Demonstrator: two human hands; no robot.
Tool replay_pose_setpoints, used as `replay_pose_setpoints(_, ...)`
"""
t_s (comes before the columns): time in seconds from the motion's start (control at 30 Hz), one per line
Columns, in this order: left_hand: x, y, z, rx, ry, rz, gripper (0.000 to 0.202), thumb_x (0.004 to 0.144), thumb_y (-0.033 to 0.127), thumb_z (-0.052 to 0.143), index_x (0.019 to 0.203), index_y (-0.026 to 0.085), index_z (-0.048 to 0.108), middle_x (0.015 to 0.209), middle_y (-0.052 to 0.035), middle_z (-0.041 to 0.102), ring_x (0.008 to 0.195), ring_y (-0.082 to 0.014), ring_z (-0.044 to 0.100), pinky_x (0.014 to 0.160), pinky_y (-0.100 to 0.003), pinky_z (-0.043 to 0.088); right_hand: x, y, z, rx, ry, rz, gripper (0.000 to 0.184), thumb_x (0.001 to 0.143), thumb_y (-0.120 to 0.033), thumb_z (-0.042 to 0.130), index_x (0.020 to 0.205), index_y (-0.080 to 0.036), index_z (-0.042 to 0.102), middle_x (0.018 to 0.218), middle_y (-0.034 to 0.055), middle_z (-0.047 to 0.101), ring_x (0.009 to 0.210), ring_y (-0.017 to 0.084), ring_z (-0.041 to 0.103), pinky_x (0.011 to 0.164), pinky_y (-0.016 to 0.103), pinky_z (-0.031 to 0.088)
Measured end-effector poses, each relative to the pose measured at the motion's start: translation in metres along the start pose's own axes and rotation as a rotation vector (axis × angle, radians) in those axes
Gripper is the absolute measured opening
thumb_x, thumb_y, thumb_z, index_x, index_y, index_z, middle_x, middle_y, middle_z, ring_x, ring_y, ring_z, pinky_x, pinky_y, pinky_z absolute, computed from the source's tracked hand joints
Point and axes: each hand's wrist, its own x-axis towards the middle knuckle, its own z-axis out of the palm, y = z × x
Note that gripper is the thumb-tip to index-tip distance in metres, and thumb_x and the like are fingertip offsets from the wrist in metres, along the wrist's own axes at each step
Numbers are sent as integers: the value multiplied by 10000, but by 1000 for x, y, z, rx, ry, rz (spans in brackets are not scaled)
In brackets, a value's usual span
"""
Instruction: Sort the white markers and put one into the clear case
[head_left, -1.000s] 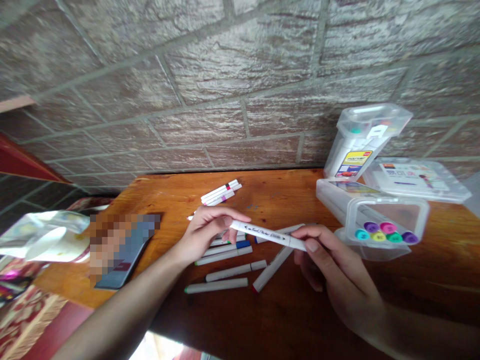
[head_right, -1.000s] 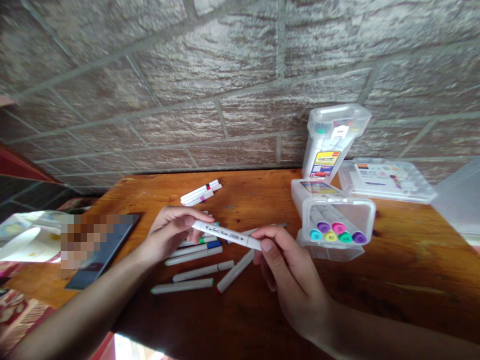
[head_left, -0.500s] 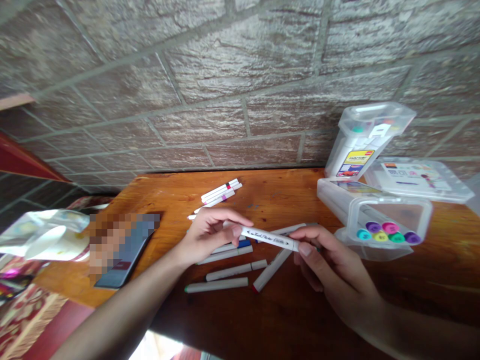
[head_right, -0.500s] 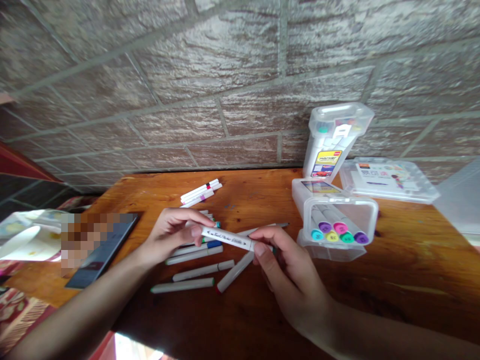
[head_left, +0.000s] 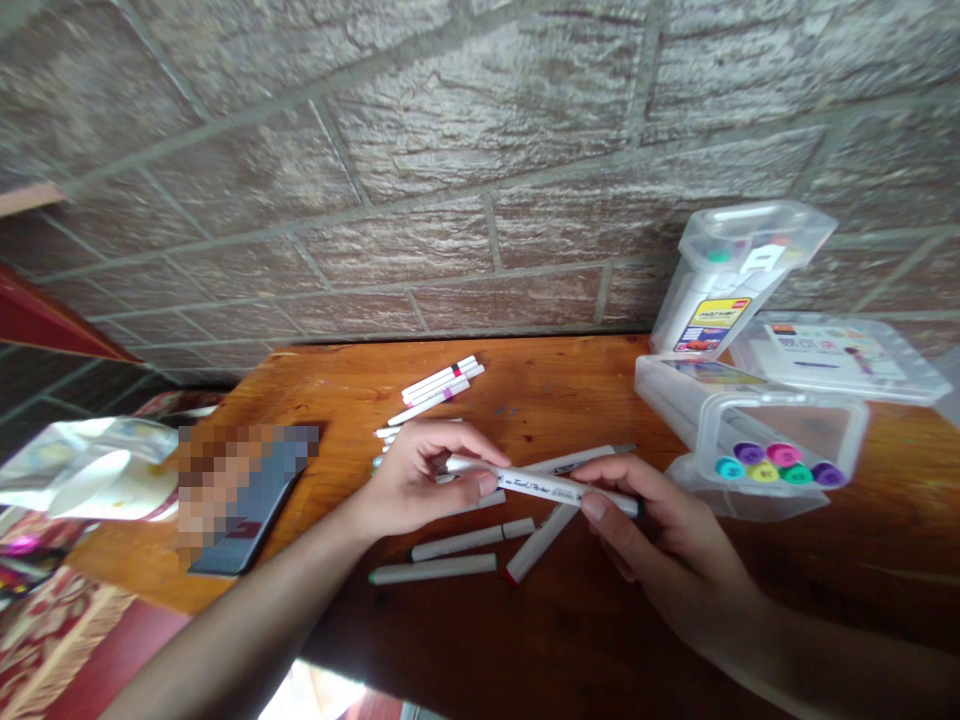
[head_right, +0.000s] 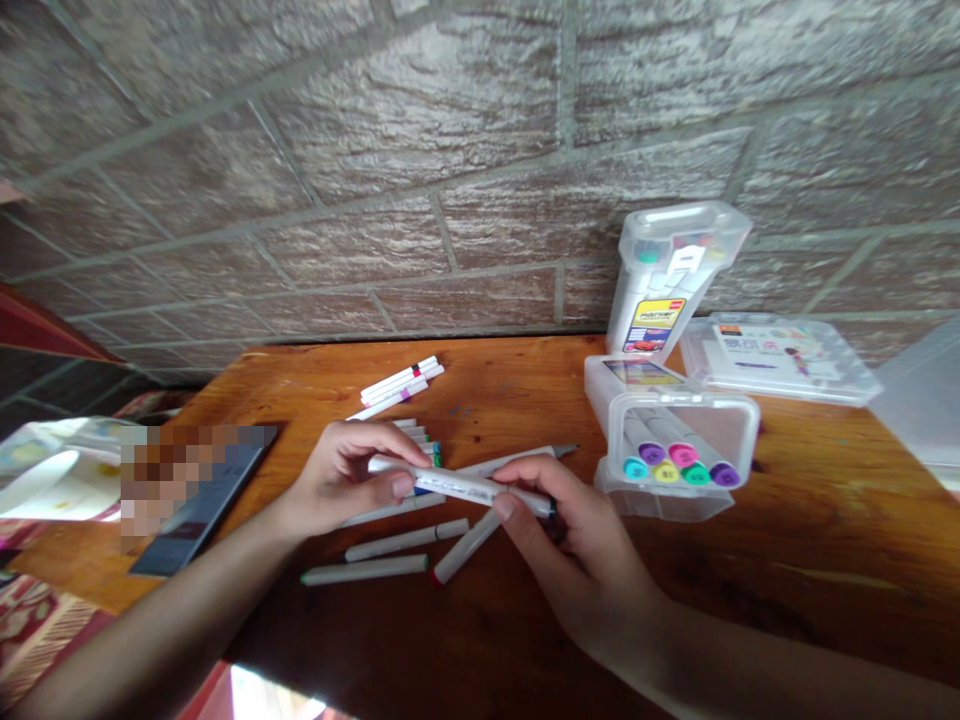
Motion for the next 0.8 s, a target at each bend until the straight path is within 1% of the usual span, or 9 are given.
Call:
replay_pose_setpoints(0.17,1,0,1,-45,-3,-17,130,878,203,768,966,114,804,815,-93,772,616,-116,654,556,-185,472,-2,-1,-1,11,-16,16,210,1062,-413,552,1124,-250,669,660,-45,511,513,102,449,439,210,358)
replay_pose_setpoints(0.33,2,1,1,-162,2,-73,189,895,291,761,949,117,811,680,-60,725,558,-123,653,541,-199,468,-3,3,-1,36,-14,27,234,1070,-434,533,1149,-257,665,691,-36,523,543,107,460,457,206,380)
replay_pose_setpoints(0.47,2,-1,0,-186,-1,-91,191,901,288,749,970,123,817,643,-53,715,557,-128,636,551,-214,439,-4,3,0,80,-2,60,257,1072,-457,523,1163,-261,663,707,-33,534,558,109,470,468,209,382)
replay_pose_setpoints(0.6,1,-5,-1,-256,3,-130,220,913,289,715,994,117,826,627,-59,706,548,-135,594,538,-236,397,-4,0,4,168,39,94,283,1064,-478,526,1161,-244,652,702,-32,531,554,114,473,465,217,369)
replay_pose_setpoints(0.8,2,-8,0,-374,-3,-133,261,932,257,654,1053,104,827,646,-79,714,576,-156,592,546,-257,409,-5,-2,5,236,91,99,275,1063,-460,529,1146,-228,653,721,-14,565,554,117,478,465,219,386)
